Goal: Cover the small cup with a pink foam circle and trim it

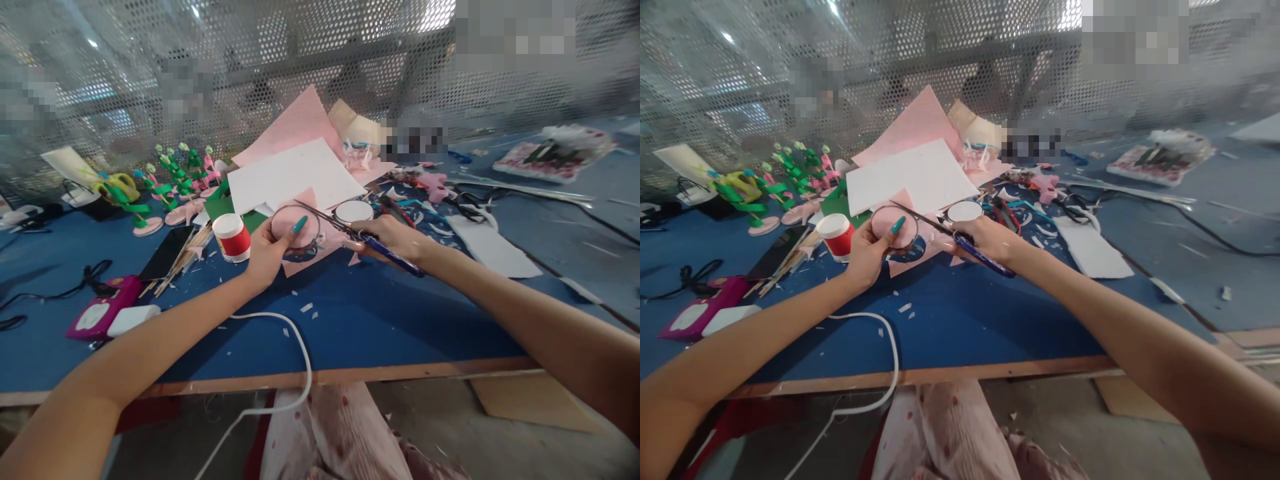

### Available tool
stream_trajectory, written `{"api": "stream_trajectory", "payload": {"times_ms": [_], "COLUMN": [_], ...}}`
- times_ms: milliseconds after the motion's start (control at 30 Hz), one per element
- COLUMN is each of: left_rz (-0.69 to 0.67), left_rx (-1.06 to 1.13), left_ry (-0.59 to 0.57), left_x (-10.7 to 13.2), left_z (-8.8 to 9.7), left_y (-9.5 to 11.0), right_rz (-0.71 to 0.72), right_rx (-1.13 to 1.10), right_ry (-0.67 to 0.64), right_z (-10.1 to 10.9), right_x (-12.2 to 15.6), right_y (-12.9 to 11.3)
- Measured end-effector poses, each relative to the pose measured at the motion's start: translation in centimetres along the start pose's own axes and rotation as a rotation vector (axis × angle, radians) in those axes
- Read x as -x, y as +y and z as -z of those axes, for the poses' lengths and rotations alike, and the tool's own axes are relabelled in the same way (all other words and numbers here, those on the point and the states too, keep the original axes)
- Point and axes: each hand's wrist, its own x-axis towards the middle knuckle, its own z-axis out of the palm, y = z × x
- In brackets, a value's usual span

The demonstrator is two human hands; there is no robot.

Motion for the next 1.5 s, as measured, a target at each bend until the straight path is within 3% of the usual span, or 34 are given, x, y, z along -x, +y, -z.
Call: {"api": "stream_trajectory", "payload": {"times_ms": [233,933,1200,1500], "left_rz": [0.05,0.03,0.083,0.066], "left_rx": [0.004,-0.077,-0.019,-0.061], "left_ry": [0.005,-0.01,-0.025,-0.044], "left_x": [0.0,0.2,0.2,0.2], "left_z": [0.0,-0.3,-0.3,-0.1], "left_y": [0.1,0.3,0.4,0.2], "right_rz": [0.002,-0.112,-0.033,-0.04], "right_rx": [0.031,0.02,-0.017,-0.048], "right_ry": [0.001,-0.035,-0.086,-0.118], "right_z": [-0.4,0.3,0.3,0.5], "right_x": [0.0,-0.1,0.1,0.2], "right_y": [0.6,-1.1,-0.7,-0.6]}}
